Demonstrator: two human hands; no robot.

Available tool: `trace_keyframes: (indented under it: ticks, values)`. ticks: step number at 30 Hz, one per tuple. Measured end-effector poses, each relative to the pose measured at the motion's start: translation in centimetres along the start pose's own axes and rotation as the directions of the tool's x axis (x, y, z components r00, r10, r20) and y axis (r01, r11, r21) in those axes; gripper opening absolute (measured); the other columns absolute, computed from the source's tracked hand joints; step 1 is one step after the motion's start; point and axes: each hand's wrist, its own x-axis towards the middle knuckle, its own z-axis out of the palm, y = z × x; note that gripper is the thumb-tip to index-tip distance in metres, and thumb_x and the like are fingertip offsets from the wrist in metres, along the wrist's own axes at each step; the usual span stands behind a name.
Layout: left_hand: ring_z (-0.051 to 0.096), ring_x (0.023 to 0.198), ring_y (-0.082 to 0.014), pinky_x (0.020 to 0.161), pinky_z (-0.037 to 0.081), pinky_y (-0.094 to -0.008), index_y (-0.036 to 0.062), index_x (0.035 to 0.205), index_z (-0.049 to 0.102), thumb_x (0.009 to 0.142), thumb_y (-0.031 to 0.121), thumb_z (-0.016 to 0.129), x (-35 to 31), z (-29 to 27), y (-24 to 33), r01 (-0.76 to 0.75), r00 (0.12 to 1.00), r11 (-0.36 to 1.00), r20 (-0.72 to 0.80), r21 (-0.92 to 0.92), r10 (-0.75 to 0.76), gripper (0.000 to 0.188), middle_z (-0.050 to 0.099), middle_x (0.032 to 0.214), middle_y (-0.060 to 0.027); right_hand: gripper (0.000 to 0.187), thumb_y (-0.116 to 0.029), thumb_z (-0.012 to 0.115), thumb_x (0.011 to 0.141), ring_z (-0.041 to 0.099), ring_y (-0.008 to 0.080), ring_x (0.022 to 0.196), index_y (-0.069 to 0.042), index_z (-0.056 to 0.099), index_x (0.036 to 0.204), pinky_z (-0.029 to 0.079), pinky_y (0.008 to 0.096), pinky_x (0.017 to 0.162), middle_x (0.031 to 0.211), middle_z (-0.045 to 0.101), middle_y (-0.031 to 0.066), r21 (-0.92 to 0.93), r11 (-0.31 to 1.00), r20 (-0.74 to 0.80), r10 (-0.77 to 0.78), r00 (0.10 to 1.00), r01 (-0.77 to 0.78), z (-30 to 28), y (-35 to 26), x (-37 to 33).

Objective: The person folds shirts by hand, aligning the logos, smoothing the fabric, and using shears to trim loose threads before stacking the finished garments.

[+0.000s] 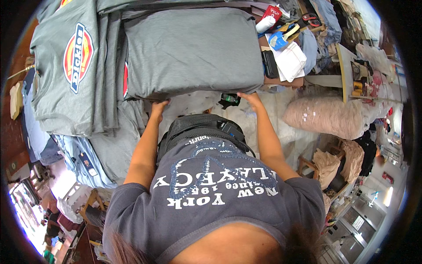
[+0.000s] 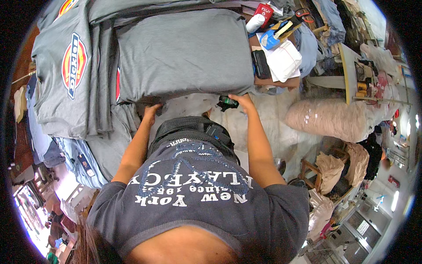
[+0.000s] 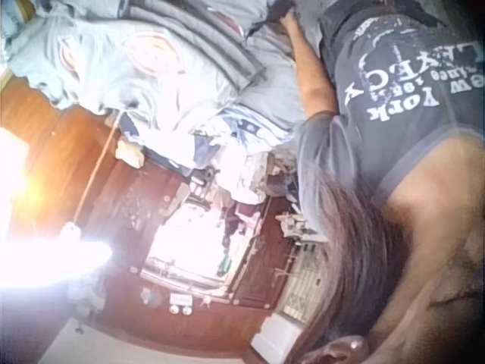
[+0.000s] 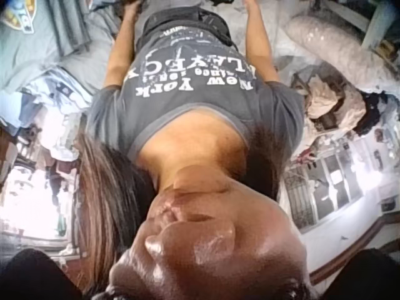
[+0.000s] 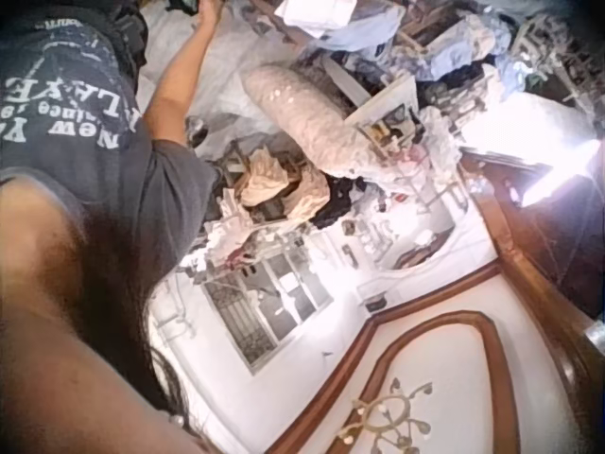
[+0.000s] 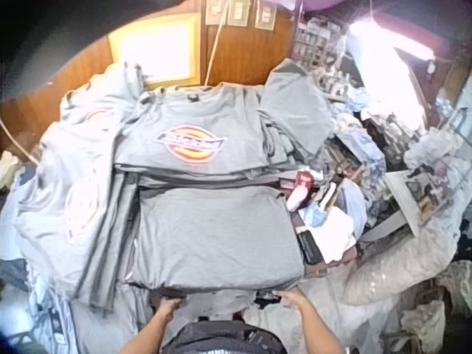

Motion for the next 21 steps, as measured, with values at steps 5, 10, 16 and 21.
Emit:
trace_keyframes:
  ticks: [5, 10, 16, 21]
  values:
    - [0.053, 0.096, -0.0273, 0.082, 0.039, -0.0321, -0.0044, 0.100, 0.055, 0.061, 0.026, 0.072, -1.7, 0.2, -2.4, 0.045, 0.985, 0.769, 0.101, 0.637, -0.141, 0.053, 0.058, 0.101, -0.0144, 0.051, -0.033, 0.066, 0.071, 0.051, 0.0197, 0.084, 0.005, 0.051, 0.101, 0.038, 0.0312, 0.075, 0.098, 0.057, 0.0099, -0.046, 0.999, -0.023, -0.012, 1.000, 0.011, -0.4, 1.4, -1.9]
    - [0.053, 0.093, -0.0342, 0.080, 0.041, -0.0325, -0.0014, 0.101, 0.054, 0.066, 0.031, 0.067, -2.9, -1.0, -3.4, 0.021, 0.988, 0.444, 0.049, 0.896, -0.146, 0.049, 0.057, 0.098, -0.0213, 0.049, -0.040, 0.059, 0.075, 0.052, 0.0204, 0.076, 0.007, 0.054, 0.089, 0.040, 0.0312, 0.067, 0.084, 0.058, 0.0134, -0.297, 0.952, -0.136, 0.037, 0.990, -0.076, -1.3, 0.4, -4.9]
    - [0.054, 0.082, -0.0208, 0.075, 0.040, -0.0293, -0.0007, 0.092, 0.054, 0.081, 0.029, 0.053, -10.2, -0.9, 8.8, -0.229, 0.972, 0.853, 0.158, 0.468, 0.174, 0.031, 0.059, 0.091, -0.0102, 0.034, -0.030, 0.055, 0.078, 0.053, 0.0231, 0.062, 0.003, 0.057, 0.082, 0.040, 0.0331, 0.058, 0.074, 0.059, 0.0139, -0.577, 0.811, -0.119, -0.198, 0.973, 0.094, -3.6, -2.5, -8.4]
    - [0.055, 0.089, -0.0166, 0.082, 0.041, -0.0297, 0.0026, 0.099, 0.052, 0.080, 0.023, 0.056, -16.1, 0.2, 20.7, -0.379, 0.853, 0.741, 0.102, -0.555, 0.512, 0.029, 0.059, 0.096, -0.0089, 0.018, -0.012, 0.053, 0.080, 0.050, 0.0071, 0.065, -0.005, 0.057, 0.096, 0.040, 0.0232, 0.060, 0.074, 0.056, -0.0025, 0.203, 0.936, -0.110, -0.272, 0.956, 0.289, -3.4, -11.3, -12.5]
